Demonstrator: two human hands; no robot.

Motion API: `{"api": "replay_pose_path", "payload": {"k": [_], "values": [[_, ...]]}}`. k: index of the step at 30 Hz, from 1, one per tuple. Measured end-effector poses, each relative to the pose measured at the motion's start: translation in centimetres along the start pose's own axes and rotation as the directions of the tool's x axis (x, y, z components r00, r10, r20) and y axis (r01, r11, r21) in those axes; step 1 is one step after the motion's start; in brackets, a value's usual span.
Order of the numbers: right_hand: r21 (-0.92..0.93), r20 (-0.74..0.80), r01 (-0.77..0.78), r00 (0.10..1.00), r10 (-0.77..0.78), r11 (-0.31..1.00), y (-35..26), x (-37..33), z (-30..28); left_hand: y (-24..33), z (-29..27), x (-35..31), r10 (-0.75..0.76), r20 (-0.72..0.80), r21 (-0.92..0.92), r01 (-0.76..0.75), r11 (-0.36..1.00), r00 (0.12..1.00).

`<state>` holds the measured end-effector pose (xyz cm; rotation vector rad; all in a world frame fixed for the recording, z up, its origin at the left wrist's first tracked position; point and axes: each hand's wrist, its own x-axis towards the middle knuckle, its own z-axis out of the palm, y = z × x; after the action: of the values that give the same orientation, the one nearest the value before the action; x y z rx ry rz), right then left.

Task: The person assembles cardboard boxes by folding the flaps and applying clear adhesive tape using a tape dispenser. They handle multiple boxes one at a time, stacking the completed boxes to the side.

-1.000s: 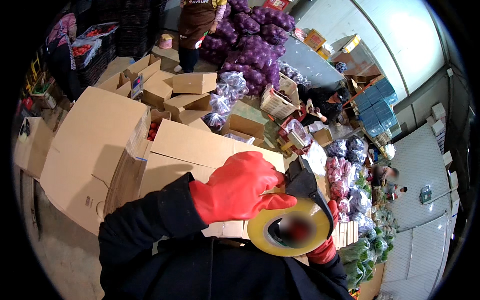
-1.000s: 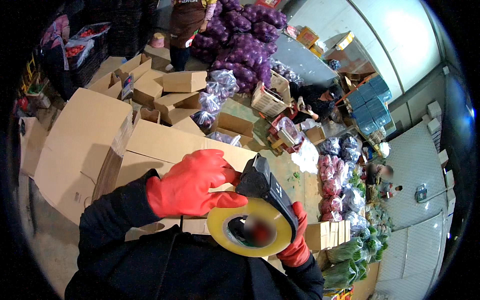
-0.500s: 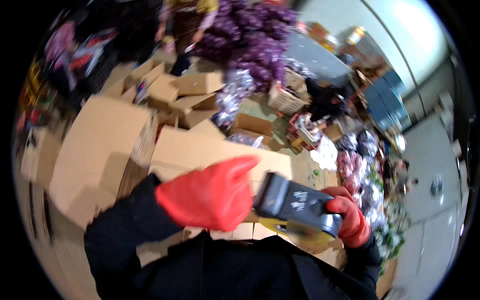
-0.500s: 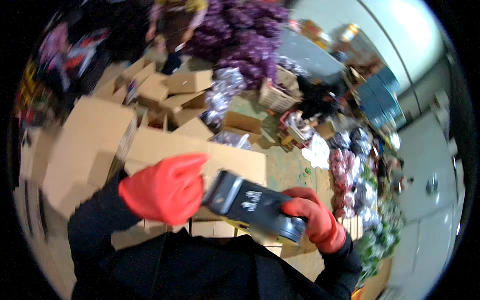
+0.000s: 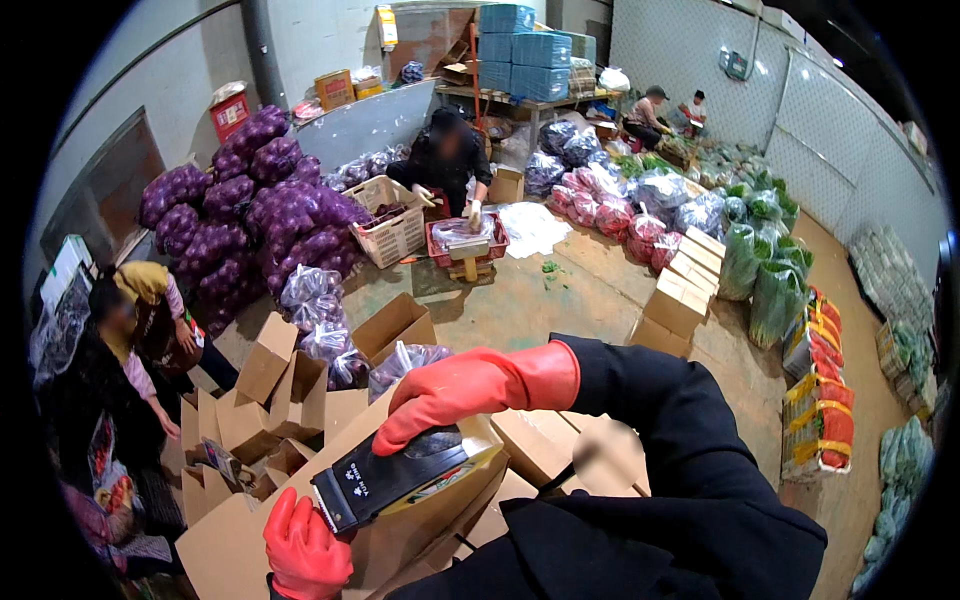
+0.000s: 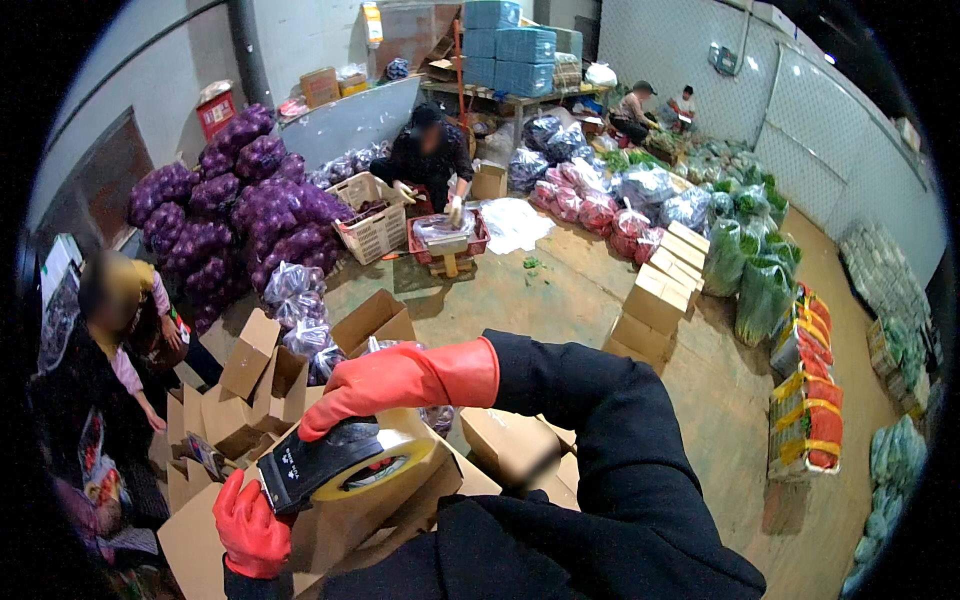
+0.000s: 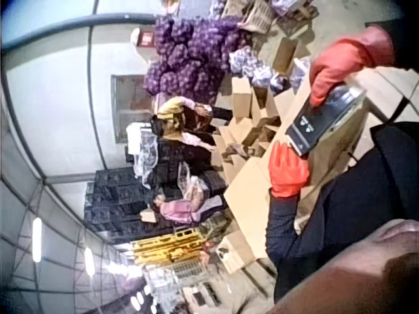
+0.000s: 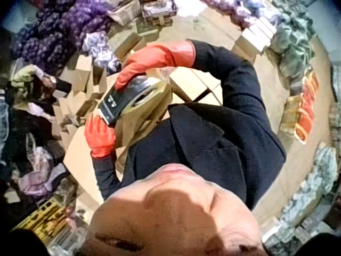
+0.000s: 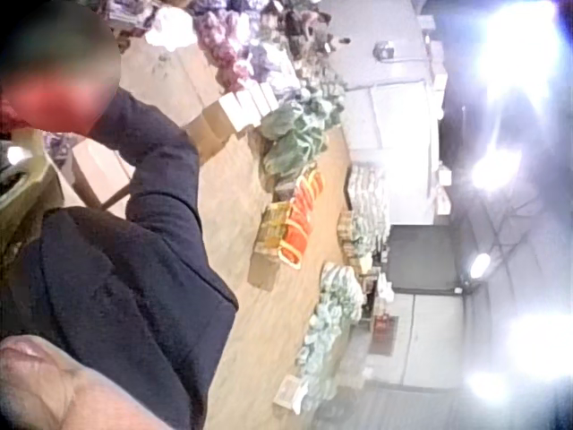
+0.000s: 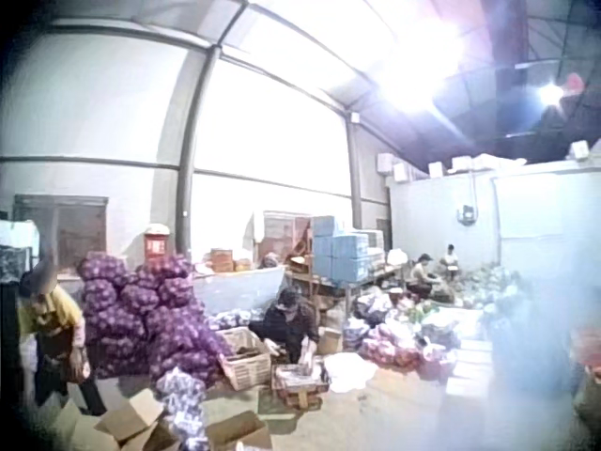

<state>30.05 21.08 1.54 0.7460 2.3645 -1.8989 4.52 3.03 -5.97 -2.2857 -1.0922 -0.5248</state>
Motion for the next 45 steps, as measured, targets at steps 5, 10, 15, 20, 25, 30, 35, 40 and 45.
{"api": "replay_pose_path", "payload": {"k": [5,10,15,20,25,30,35,40,45], "values": [[0.057,-0.049,0.099,0.994,-0.096,0.993,-0.3,-0.8,0.2,0.8,0.0,0.6,-0.141,0.002,0.059,0.141,0.988,0.990],[0.110,-0.060,0.208,0.977,-0.202,0.972,0.8,-0.4,0.1,-0.1,-0.4,0.2,-0.098,0.060,0.063,0.095,0.993,0.993],[0.054,-0.092,0.177,0.981,-0.171,0.983,1.2,-0.5,0.1,-0.6,-0.5,0.0,-0.163,-0.014,-0.065,0.162,0.985,0.987],[0.061,-0.081,0.228,0.971,-0.223,0.972,1.6,-0.8,0.0,-0.8,-1.7,1.5,0.028,-0.019,0.047,-0.027,0.999,0.999],[0.112,-0.085,0.187,0.980,-0.178,0.976,1.7,-0.9,0.0,-0.6,-2.3,1.7,-0.004,-0.063,0.057,0.007,0.998,0.998],[0.080,-0.093,0.144,0.986,-0.136,0.986,1.4,-1.7,-0.4,-0.1,-1.9,1.0,-0.146,-0.064,0.177,0.155,0.972,0.987],[0.077,-0.090,0.139,0.987,-0.132,0.987,1.7,-1.3,-0.2,0.7,-1.4,0.4,-0.305,-0.119,0.222,0.325,0.919,0.945],[0.098,-0.042,0.170,0.985,-0.167,0.981,2.2,-0.7,-0.4,0.8,-2.0,1.2,-0.246,-0.058,0.201,0.253,0.946,0.967],[0.074,-0.044,0.152,0.988,-0.149,0.986,1.5,-0.9,-0.6,3.0,-0.6,-0.6,-0.823,0.128,-0.326,0.807,0.492,0.554]]}}
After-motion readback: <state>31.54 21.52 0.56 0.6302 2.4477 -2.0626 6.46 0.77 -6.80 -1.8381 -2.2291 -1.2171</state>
